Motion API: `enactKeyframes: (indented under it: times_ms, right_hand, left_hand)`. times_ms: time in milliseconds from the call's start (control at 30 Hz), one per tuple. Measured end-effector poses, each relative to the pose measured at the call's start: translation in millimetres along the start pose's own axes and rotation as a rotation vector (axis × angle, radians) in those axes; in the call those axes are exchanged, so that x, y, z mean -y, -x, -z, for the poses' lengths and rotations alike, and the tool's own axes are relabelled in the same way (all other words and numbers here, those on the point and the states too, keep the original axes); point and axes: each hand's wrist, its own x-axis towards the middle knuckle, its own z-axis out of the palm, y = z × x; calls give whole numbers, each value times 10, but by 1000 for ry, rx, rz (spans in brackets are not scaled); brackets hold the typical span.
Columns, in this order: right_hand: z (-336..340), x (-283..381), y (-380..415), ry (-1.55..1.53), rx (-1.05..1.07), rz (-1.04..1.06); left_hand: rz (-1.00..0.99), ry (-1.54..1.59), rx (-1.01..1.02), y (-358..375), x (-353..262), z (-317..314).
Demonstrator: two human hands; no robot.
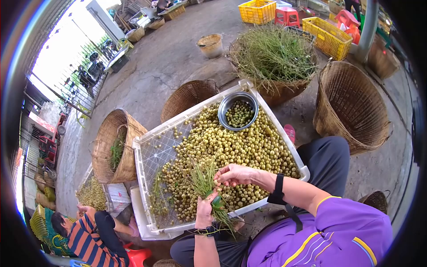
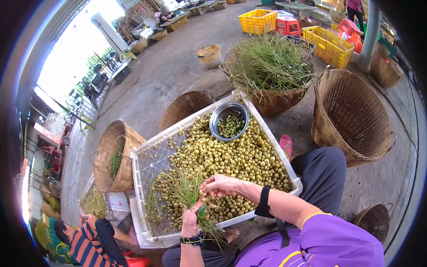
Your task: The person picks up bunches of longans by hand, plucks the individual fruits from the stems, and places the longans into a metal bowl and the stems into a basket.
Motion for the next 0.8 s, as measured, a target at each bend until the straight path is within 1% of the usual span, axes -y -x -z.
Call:
enactKeyframes:
  times_ms: [33, 100, 167, 233, 300, 367, 400, 433, 500, 567, 600, 633, 700, 733, 767, 800]
  right_hand:
    - [-14, -22, 10, -71, 10, 8]
    - [7, -52, -8, -65, 30, 3]
    - [-10, -33, 13, 24, 20, -19]
    - [-54, 26, 95, 41, 23, -28]
    - [-13, 19, 121, 59, 30, -35]
    - [147, -77, 141, -376, 234, 78]
    - [143, -49, 211, -444, 193, 138]
    - [140, -16, 266, -478, 204, 177]
    - [78, 81, 406, -418, 173, 178]
    - [116, 8, 335, -242, 82, 69]
    - [30, 32, 344, -42, -30, 69]
    - [-53, 38, 329, 166, -140, 19]
    - [-166, 37, 325, 226, -119, 32]
    - [-198, 11, 301, 319, -146, 63]
    - [-197, -24, 256, 398, -180, 54]
    - [-211, -42, 238, 437, -216, 96]
  left_hand:
    - [-2, -1, -10, 27, -27, -41]
    - [-18, -20, 10, 66, -87, -91]
    - [-34, -38, 30, 65, -78, -83]
    - [25, -34, -16, 48, -35, -35]
    - [35, -49, -19, 69, -55, -16]
    - [47, -64, -23, 112, -93, -9]
    - [37, -15, -4, 130, -121, -7]
    - [29, 33, 16, 137, -138, -3]
    - [24, 65, 46, 115, -115, 16]
    - [-14, 23, 28, 77, -101, -1]
    - [-13, 30, 6, 64, -93, -10]
    - [-12, 28, 9, 52, -78, -38]
    - [-138, -38, -92, 19, -41, -101]
    - [-169, -21, -98, -13, -9, -89]
    - [-171, -21, -89, -8, -6, -95]
    - [-166, -74, -140, -10, -15, -118]
